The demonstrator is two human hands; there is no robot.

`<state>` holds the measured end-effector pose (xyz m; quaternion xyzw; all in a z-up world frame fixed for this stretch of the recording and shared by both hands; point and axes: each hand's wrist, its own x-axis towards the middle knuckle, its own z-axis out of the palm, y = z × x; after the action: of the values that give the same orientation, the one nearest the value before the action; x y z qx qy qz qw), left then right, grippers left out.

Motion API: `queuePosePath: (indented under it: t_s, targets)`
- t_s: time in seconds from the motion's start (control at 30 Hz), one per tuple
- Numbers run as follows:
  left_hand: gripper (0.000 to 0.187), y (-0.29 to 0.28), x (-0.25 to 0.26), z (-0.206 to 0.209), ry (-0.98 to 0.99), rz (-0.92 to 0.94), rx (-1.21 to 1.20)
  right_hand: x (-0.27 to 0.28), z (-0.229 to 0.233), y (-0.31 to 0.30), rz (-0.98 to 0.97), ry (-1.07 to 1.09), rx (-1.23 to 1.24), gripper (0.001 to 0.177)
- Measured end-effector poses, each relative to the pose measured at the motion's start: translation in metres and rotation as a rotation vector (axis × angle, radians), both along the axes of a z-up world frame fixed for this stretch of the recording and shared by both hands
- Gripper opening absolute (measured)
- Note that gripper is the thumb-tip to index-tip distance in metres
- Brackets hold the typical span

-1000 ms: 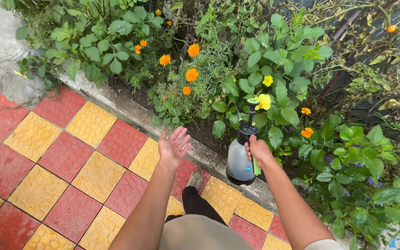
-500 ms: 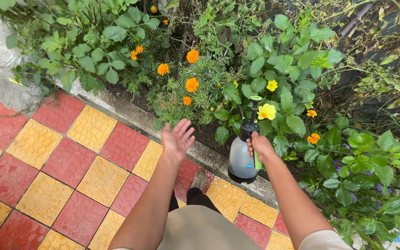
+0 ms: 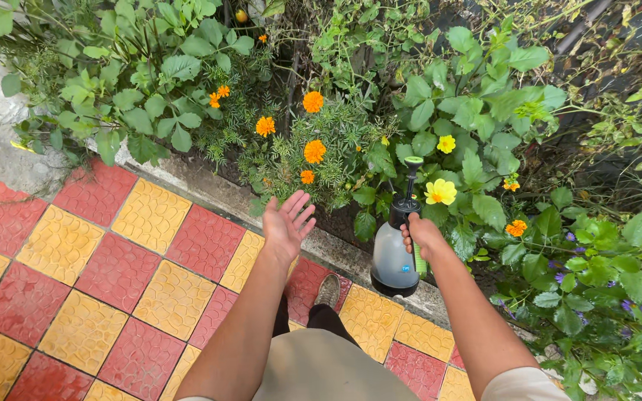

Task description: The person sprays a garden bed with a handheld pressure sprayer, moving along a tiled walkway to cover various plants and flowers. The person holds the sprayer in the right hand and walks slowly while applying the liquid to the foliage.

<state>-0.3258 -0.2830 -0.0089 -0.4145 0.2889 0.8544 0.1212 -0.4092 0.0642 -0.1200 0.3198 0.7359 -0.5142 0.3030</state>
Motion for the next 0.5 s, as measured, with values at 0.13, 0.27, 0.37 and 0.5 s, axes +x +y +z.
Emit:
queuePosePath:
  t_s: [0.13, 0.27, 0.37, 0.5]
  targets:
    - [0.073, -0.006, -0.001, -0.009, -0.010, 0.006, -0.012, -0.005, -0.009, -0.004, 0.007, -0.013, 0.000, 0.046]
    - [0.075, -0.011, -0.004, -0.009, -0.019, 0.012, -0.020, -0.011, -0.010, -0.007, 0.002, -0.009, 0.003, 0.046]
    - [0.075, -0.010, -0.005, -0.010, -0.025, 0.009, -0.023, -0.012, -0.016, -0.004, 0.007, -0.002, 0.010, 0.046]
    - [0.075, -0.009, -0.008, -0.023, -0.026, 0.005, -0.026, -0.013, -0.014, -0.003, 0.013, 0.000, 0.022, 0.047]
